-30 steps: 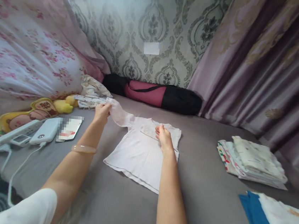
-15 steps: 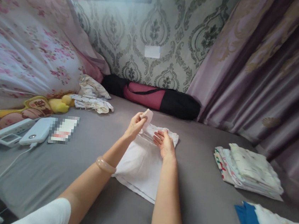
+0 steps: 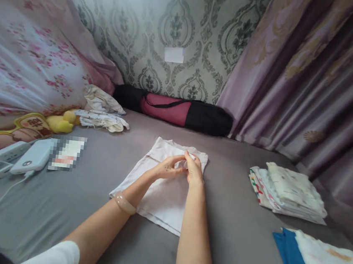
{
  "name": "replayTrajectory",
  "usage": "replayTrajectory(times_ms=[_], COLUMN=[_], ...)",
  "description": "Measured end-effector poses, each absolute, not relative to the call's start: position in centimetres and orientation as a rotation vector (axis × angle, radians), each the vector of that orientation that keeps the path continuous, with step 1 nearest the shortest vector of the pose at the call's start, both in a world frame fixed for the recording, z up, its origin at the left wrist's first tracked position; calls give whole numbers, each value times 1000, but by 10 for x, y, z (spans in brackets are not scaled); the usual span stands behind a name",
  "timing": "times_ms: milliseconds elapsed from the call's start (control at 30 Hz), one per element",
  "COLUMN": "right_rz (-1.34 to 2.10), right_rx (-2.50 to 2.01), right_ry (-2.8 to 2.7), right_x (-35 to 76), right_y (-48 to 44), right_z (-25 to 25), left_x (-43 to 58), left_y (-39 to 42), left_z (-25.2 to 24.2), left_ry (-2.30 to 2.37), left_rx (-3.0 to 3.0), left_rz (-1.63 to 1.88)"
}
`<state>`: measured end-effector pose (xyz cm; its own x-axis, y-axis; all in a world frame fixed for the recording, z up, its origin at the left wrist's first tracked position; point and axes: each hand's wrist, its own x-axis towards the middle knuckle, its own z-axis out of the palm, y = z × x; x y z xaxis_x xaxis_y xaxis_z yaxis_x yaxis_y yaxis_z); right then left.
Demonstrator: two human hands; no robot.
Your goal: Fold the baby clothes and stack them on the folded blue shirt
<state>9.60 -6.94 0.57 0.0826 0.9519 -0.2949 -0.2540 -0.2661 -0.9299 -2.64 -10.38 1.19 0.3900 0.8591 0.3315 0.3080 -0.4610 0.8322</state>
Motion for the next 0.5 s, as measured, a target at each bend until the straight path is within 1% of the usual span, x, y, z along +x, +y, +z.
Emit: replayTrajectory(times_ms=[100,233,367,500], right_rz=[1305,1066,852,641], right_rx=[-1339,-1422,-1524,-1730], right_ry=[-855,-963,-1114,-1286], right_x=[97,101,108,111], right_y=[-64,-55,-49,-56], right_z=[-8,-26,-32,-21], left_x=[-35,-57,-77,-83], left_y=[-100,-95,-96,-99], left_z=[8,0,-9,-15], left_ry=[1124,1639,2033,2083], left_rx=[2044,2095,2074,2008], left_rz=[1001,1000,734,475])
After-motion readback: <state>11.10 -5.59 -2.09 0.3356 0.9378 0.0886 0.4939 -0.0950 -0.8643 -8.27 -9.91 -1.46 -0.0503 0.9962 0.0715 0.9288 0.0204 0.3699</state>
